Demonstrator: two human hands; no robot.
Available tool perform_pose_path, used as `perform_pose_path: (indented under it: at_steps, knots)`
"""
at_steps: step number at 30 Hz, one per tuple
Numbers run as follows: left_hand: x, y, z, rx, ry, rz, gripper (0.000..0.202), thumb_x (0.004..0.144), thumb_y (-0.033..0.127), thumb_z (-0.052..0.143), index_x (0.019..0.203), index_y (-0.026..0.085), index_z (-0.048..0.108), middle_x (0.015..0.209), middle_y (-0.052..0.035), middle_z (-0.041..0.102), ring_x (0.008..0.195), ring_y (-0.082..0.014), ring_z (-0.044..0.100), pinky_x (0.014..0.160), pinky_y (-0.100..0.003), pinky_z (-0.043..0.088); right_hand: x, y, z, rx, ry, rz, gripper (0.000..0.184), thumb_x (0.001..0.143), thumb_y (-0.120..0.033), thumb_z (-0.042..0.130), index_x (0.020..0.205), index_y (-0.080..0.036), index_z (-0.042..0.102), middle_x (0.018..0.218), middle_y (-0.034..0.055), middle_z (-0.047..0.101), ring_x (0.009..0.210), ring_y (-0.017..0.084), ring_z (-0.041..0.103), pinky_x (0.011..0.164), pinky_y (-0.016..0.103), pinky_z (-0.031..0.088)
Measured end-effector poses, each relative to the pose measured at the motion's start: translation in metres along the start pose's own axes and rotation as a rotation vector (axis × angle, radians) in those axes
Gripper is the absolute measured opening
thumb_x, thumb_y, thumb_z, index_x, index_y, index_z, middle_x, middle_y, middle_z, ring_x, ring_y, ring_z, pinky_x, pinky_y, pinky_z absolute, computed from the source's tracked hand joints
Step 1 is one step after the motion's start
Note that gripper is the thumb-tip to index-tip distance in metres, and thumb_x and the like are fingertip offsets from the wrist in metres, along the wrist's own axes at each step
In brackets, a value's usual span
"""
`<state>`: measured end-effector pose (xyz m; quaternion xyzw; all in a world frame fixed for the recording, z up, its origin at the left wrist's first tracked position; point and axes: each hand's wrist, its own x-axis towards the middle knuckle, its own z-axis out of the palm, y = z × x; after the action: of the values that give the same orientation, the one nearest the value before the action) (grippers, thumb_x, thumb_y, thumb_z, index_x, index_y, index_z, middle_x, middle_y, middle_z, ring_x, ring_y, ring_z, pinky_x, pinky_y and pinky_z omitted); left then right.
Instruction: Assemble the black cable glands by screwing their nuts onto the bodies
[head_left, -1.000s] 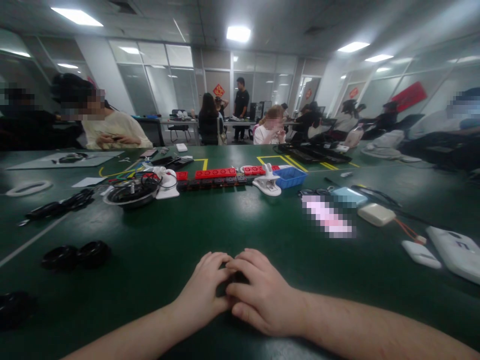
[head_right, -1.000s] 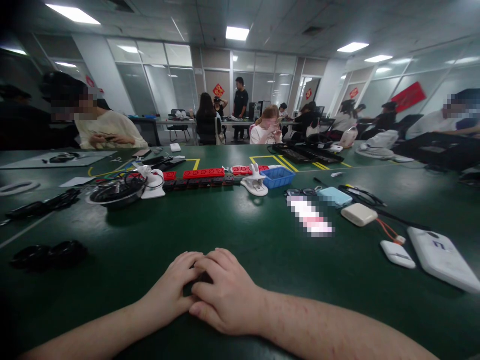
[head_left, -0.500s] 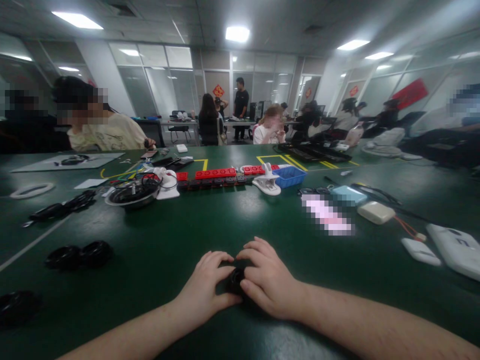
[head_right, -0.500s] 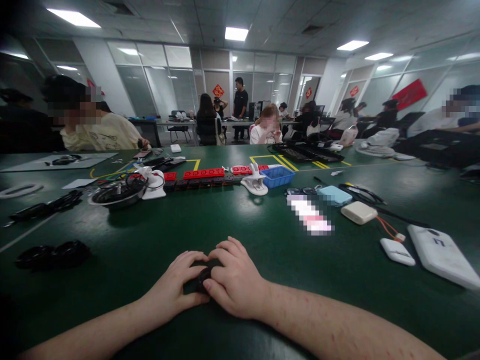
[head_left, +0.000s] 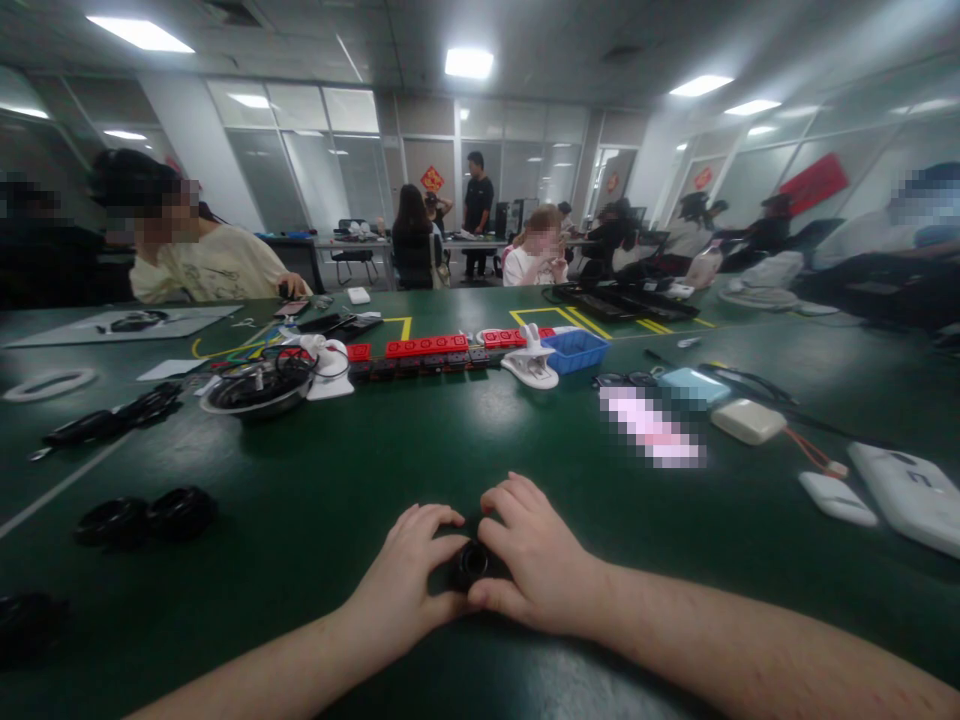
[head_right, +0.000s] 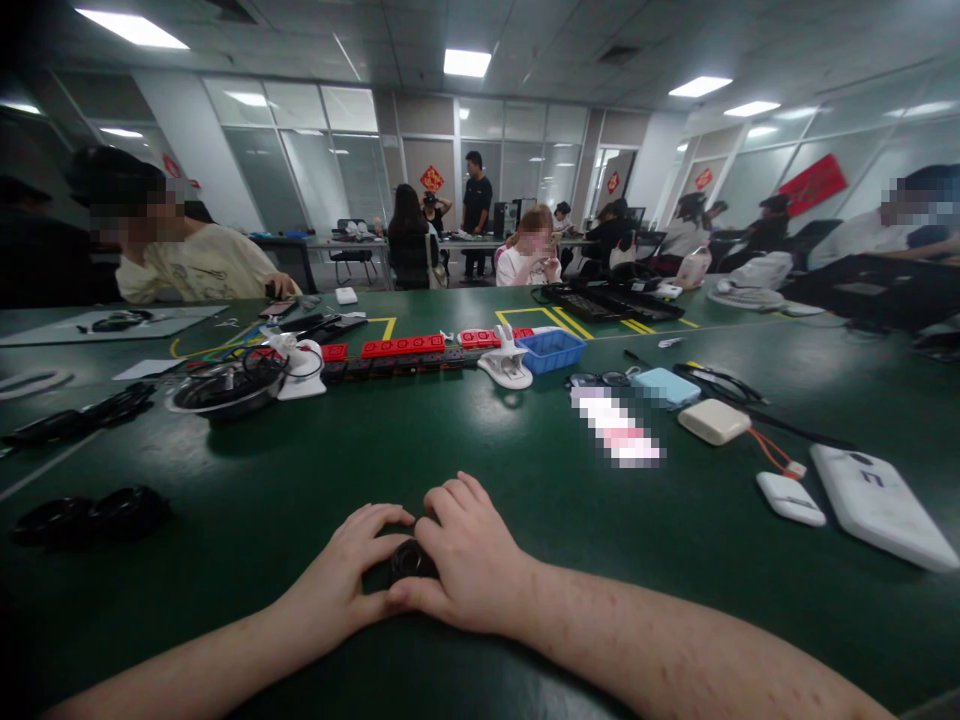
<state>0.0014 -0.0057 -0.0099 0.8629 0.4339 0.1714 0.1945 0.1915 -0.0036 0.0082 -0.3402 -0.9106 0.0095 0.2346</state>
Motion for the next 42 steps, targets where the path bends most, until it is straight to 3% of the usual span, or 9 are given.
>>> perform_pose_path:
  at_steps: [6, 11, 20, 25, 30, 36, 42]
  knots:
    - [0.002, 0.000, 0.001, 0.001, 0.009, 0.013, 0.030, 0.070, 0.040, 0.067, 0.095, 0.024, 0.064, 0.109, -0.0060, 0.052, 0.105, -0.0273, 0.044, 0.097, -0.050, 0.029, 0.005, -0.005, -0.003, 0.003, -0.060, 0.040, 0.052, 0.072, -0.063, 0.049, 0.086, -0.014, 0.058, 0.088, 0.0084, 0.050, 0.084, 0.022, 0.042, 0.081, 0.042, 0.036]
    - [0.001, 0.002, 0.000, -0.002, -0.003, 0.021, 0.028, 0.070, 0.037, 0.066, 0.096, 0.025, 0.063, 0.109, -0.0053, 0.052, 0.105, -0.0270, 0.043, 0.097, -0.050, 0.028, 0.008, -0.010, -0.008, 0.040, -0.147, 0.116, 0.043, 0.070, -0.054, 0.058, 0.087, -0.014, 0.059, 0.088, 0.0066, 0.051, 0.083, 0.021, 0.043, 0.077, 0.038, 0.037]
    - [0.002, 0.002, -0.001, -0.004, -0.012, 0.019, 0.026, 0.069, 0.034, 0.066, 0.093, 0.024, 0.064, 0.107, -0.0042, 0.052, 0.104, -0.0270, 0.044, 0.096, -0.048, 0.030, 0.010, -0.014, -0.013, 0.081, -0.163, 0.215, 0.038, 0.066, -0.049, 0.064, 0.082, -0.015, 0.056, 0.086, 0.0046, 0.050, 0.081, 0.019, 0.043, 0.072, 0.035, 0.038]
    - [0.001, 0.002, -0.001, 0.005, -0.007, -0.006, 0.029, 0.068, 0.032, 0.067, 0.096, 0.024, 0.062, 0.109, -0.0042, 0.051, 0.106, -0.0267, 0.044, 0.099, -0.049, 0.026, 0.010, -0.012, -0.013, 0.147, -0.125, 0.130, 0.031, 0.068, -0.041, 0.065, 0.079, -0.014, 0.055, 0.089, 0.0057, 0.051, 0.083, 0.019, 0.043, 0.074, 0.034, 0.038]
    - [0.001, 0.000, 0.001, 0.008, -0.024, -0.009, 0.028, 0.068, 0.029, 0.067, 0.095, 0.024, 0.062, 0.111, -0.0042, 0.050, 0.108, -0.0269, 0.042, 0.101, -0.051, 0.023, 0.005, -0.010, -0.007, 0.189, -0.088, 0.036, 0.024, 0.071, -0.030, 0.059, 0.089, -0.014, 0.058, 0.090, 0.0066, 0.051, 0.082, 0.019, 0.043, 0.074, 0.035, 0.037]
    - [0.001, -0.002, 0.004, -0.011, -0.007, 0.009, 0.033, 0.066, 0.028, 0.070, 0.097, 0.026, 0.060, 0.111, -0.0038, 0.051, 0.107, -0.0268, 0.043, 0.099, -0.051, 0.026, 0.000, -0.007, -0.008, 0.256, -0.099, -0.072, 0.034, 0.075, -0.022, 0.046, 0.107, -0.014, 0.055, 0.094, 0.0092, 0.052, 0.082, 0.020, 0.043, 0.073, 0.036, 0.038]
    - [0.000, -0.003, 0.004, -0.012, 0.015, 0.023, 0.034, 0.067, 0.032, 0.070, 0.098, 0.025, 0.060, 0.110, -0.0047, 0.051, 0.107, -0.0274, 0.044, 0.099, -0.052, 0.026, 0.000, -0.005, -0.008, 0.316, -0.099, -0.106, 0.037, 0.077, -0.022, 0.043, 0.112, -0.012, 0.051, 0.098, 0.0108, 0.052, 0.086, 0.021, 0.044, 0.077, 0.037, 0.038]
